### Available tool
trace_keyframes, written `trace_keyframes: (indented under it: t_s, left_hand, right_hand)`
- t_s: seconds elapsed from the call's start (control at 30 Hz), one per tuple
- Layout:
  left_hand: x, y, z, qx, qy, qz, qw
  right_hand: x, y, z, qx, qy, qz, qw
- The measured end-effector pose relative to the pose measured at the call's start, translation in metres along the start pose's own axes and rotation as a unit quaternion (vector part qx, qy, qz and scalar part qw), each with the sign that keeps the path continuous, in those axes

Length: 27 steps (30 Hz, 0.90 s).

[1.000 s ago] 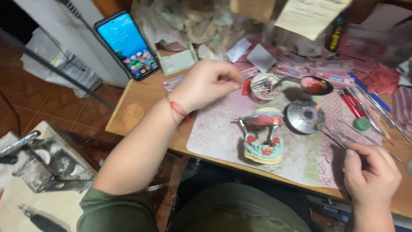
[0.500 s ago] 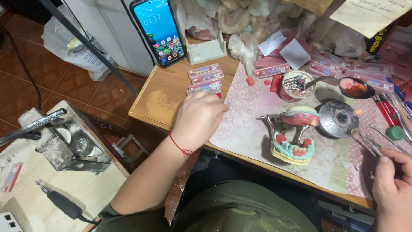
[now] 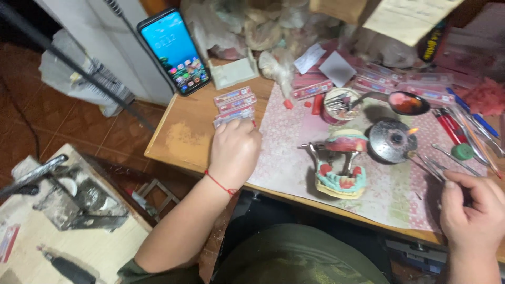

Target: The person works on a dental model mounted on an articulator, using a metal tool to scrape and shape the pink material. They also use their fingers to press and adjust the material on the model.

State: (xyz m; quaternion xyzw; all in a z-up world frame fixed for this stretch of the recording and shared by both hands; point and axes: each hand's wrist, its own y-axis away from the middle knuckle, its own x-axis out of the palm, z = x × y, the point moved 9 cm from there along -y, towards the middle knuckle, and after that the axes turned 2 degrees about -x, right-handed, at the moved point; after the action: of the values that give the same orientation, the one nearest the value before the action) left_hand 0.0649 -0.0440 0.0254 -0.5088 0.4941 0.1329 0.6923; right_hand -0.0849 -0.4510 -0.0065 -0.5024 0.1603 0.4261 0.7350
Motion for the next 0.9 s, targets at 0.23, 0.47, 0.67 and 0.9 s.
trace_keyframes:
  t_s: [0.23,0.47,0.67,0.9]
  left_hand:
    - [-0.020,-0.010,-0.016,0.030,-0.031,-0.063,0.997]
    - [-0.083,-0.031,-0.087,0.024,0.414,0.028,0.910]
    - [-0.094,-0.028,-0.149,0.087,0.580,0.091,0.805]
    - [-0.075,-0.028,-0.147,0.019,0.609,0.070,0.790]
  right_hand:
    - [-0.012,-0.007,0.021,-0.003,0.029,-0.033,0.999]
    - [-0.004,-0.012,0.148,-0.191,-0.136,0.019,0.972]
    - [-0.005,-0.029,0.201,-0.279,-0.239,0.021,0.930]
    - [-0.006,-0.041,0.186,-0.235,-0.257,-0.030,0.937]
